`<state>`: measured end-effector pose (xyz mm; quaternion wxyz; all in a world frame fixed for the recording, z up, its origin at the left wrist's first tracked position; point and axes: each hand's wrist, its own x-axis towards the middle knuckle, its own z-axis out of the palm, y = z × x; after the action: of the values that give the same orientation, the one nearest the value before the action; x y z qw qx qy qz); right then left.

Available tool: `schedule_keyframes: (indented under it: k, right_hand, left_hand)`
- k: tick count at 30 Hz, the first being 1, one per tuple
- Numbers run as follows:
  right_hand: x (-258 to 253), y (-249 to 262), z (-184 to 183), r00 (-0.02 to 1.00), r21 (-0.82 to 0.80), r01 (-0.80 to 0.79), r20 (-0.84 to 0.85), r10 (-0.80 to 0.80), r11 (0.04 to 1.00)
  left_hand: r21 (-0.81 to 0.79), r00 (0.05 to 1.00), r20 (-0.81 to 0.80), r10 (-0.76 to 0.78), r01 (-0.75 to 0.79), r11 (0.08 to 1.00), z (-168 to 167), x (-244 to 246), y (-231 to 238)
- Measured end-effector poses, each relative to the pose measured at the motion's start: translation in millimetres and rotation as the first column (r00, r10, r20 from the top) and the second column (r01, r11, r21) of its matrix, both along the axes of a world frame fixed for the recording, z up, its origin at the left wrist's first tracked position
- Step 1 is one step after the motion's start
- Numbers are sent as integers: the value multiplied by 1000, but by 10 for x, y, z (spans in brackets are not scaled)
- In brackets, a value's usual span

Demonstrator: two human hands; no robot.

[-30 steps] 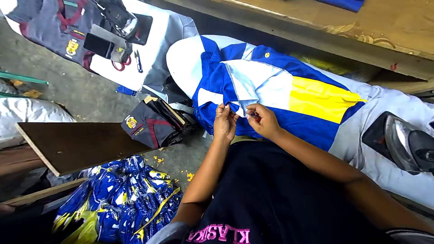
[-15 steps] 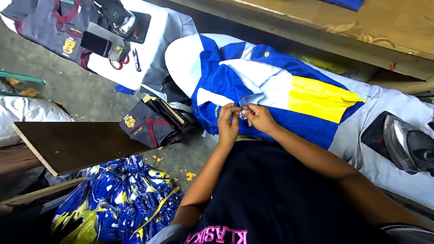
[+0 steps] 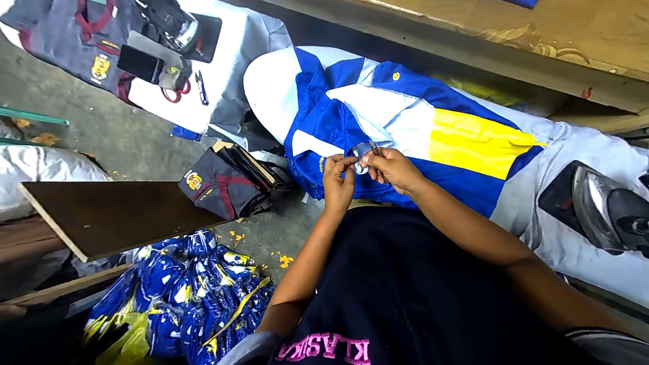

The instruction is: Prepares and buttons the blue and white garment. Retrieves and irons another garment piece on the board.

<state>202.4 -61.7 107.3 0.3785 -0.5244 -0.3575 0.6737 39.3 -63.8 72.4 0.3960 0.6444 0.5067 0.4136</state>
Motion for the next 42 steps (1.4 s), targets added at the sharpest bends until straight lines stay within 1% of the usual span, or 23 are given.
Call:
schedule_keyframes:
  k: [2,4,7,9,10,11,12,14,15,17,19,21,26,30,33,36,42]
  right_hand:
    - [-12,3,8,999,28,-3,39,2,1000]
    - [-31,-10,18,986,125,-50,166,29,991]
    - [-64,-49,13,928,324,-201,366,73,925]
    - [-97,-87,16,903,400,-264,422,79,878]
    - [-104,-98,18,899,416,-288,429,93,862]
    - [-102,-106,19,898,414,-303,426,111,858]
    - [-97,-117,13,899,408,-300,424,111,862]
    - [-68,-143,22,890,368,-269,449,83,890]
    - [-56,-152,30,868,345,-263,492,65,901]
    - [-52,-161,51,789,323,-262,614,9,909]
    - [-70,-158,64,692,310,-285,722,-29,907]
    - [-90,-152,63,615,296,-330,788,-34,897]
    - [-119,-172,-48,524,375,-386,841,-134,843]
    - [-115,-166,-90,502,406,-389,846,-179,827]
    - [-116,-153,-126,497,461,-370,832,-247,806]
    - [-107,-143,-146,496,486,-356,822,-280,798]
    - [-104,-128,-239,496,599,-366,773,-396,712]
  left_hand:
    - [5,1000,30,-6,6,1000,-29,7,-5]
    - [27,1000,8,-4,4,1000,-41,12,-7]
    - [69,997,-77,6,0,998,-29,1,7]
    - [55,995,-98,8,-3,998,-15,-18,24]
    - [8,997,-79,16,-15,1000,-1,-27,34]
    - [-70,999,-22,33,-34,997,10,-38,46]
    - [-184,995,73,68,-54,982,18,-48,58]
    - [-412,941,285,182,-52,910,39,-54,95]
    - [-487,897,375,231,-21,873,60,-60,109]
    - [-546,831,482,276,38,837,89,-75,117]
    - [-550,803,526,280,70,832,102,-63,104]
    - [-538,787,554,271,90,838,105,-40,86]
    - [-448,810,556,183,107,887,61,-8,31]
    - [-372,834,534,137,87,924,19,16,20]
    - [-361,856,504,116,86,929,24,24,13]
    - [-359,866,488,105,90,929,9,29,28]
    - [-379,847,519,120,102,920,75,32,66]
